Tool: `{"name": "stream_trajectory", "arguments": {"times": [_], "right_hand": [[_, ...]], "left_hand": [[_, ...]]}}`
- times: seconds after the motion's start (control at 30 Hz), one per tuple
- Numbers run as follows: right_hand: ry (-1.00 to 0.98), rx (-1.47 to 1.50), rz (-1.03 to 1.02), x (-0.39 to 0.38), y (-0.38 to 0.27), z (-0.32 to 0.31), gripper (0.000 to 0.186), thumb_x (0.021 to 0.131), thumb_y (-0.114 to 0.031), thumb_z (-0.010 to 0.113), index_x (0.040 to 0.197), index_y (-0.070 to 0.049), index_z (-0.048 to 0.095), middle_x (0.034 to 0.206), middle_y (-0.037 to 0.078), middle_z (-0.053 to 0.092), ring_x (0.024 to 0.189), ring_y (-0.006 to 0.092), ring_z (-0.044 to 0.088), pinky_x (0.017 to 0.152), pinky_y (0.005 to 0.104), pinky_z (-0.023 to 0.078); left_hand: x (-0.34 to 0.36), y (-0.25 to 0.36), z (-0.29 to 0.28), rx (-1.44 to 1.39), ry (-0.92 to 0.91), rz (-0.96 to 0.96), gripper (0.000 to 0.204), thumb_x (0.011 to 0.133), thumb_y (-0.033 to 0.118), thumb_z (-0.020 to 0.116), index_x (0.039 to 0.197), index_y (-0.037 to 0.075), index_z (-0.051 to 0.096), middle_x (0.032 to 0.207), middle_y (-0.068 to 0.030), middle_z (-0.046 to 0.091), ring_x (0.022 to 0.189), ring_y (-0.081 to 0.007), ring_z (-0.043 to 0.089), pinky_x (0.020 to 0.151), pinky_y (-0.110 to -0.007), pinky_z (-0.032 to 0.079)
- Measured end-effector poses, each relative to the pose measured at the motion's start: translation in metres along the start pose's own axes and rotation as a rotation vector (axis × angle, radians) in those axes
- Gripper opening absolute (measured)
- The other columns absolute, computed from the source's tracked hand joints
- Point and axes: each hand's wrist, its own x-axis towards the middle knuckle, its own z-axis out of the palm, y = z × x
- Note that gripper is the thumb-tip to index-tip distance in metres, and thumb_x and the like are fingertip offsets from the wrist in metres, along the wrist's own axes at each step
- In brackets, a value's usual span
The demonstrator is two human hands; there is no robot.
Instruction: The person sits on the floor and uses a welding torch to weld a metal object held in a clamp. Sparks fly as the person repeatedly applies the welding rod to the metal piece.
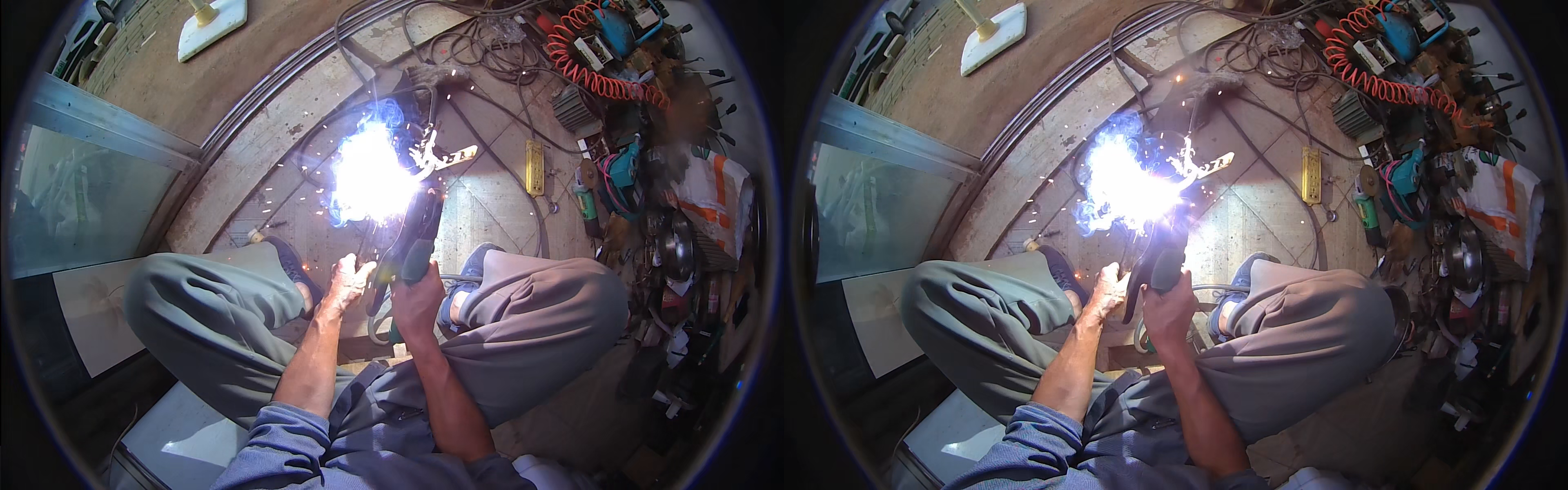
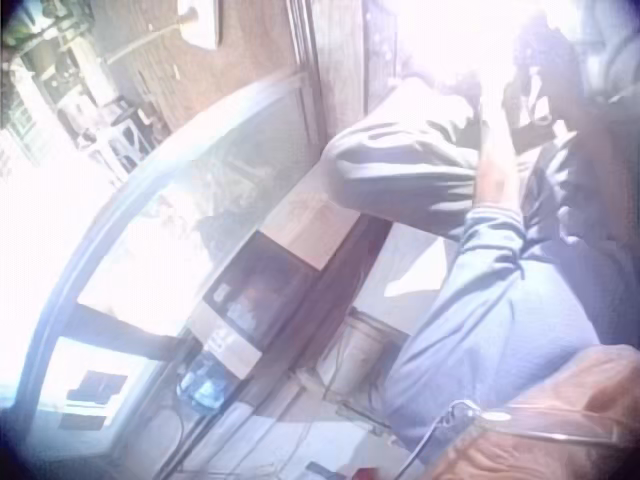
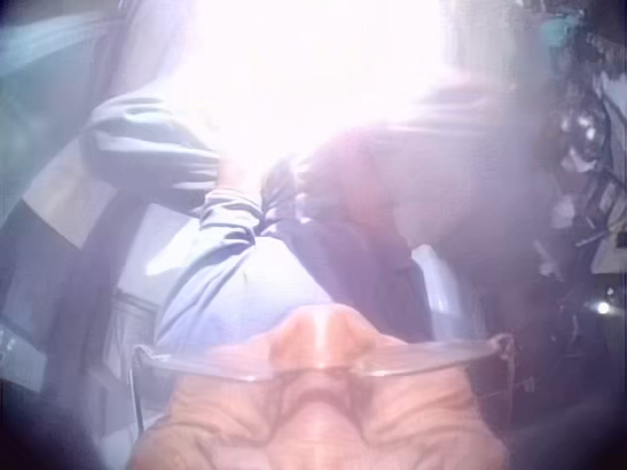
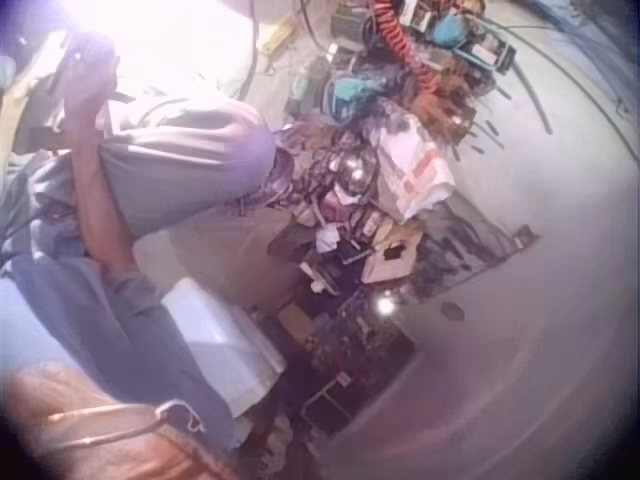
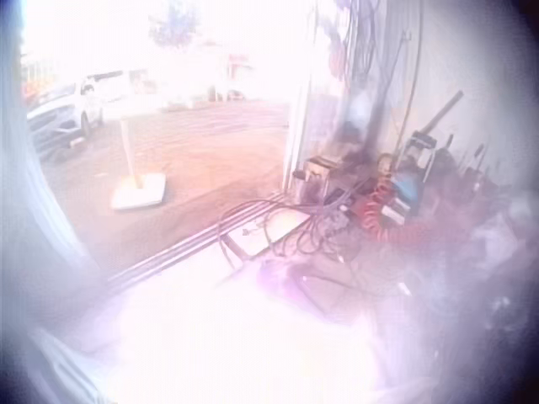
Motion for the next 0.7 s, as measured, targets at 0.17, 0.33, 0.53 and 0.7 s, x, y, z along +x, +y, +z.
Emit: {"name": "stream_trajectory", "arguments": {"times": [0.17,0.33,0.53,0.7], "right_hand": [[0.042,-0.003,-0.116,-0.002,-0.001,0.000,0.029,0.075,-0.005,0.075,0.098,0.004,0.058,0.083,0.024,0.068,0.081,0.0405,0.070,0.069,0.0451,0.053],[0.053,-0.067,-0.192,-0.001,-0.006,0.002,0.022,0.078,-0.005,0.071,0.095,0.003,0.059,0.084,0.022,0.067,0.079,0.0357,0.070,0.069,0.0441,0.052],[0.071,0.024,-0.072,0.001,0.000,-0.001,0.036,0.074,-0.008,0.074,0.104,0.000,0.056,0.085,0.021,0.067,0.083,0.0378,0.070,0.074,0.0449,0.053],[0.081,0.012,-0.107,0.003,0.012,0.005,0.037,0.073,-0.006,0.074,0.105,0.000,0.057,0.083,0.020,0.068,0.080,0.0373,0.070,0.074,0.0437,0.053]], "left_hand": [[0.006,-0.010,0.003,0.033,-0.079,-0.086,0.037,0.086,0.033,0.073,0.089,-0.002,0.062,0.080,-0.0210,0.067,0.072,-0.0317,0.063,0.068,-0.044,0.049],[0.002,-0.018,0.007,-0.069,0.016,-0.041,0.039,0.086,0.035,0.075,0.090,-0.002,0.064,0.081,-0.0213,0.068,0.075,-0.0318,0.065,0.068,-0.043,0.050],[0.012,-0.039,0.016,-0.304,-0.183,0.018,0.033,0.092,0.031,0.068,0.105,0.001,0.069,0.081,-0.0175,0.070,0.074,-0.0289,0.066,0.070,-0.042,0.050],[0.012,-0.043,0.012,-0.193,-0.121,0.085,0.037,0.091,0.033,0.068,0.100,-0.002,0.066,0.082,-0.0214,0.068,0.076,-0.0321,0.066,0.071,-0.043,0.050]]}}
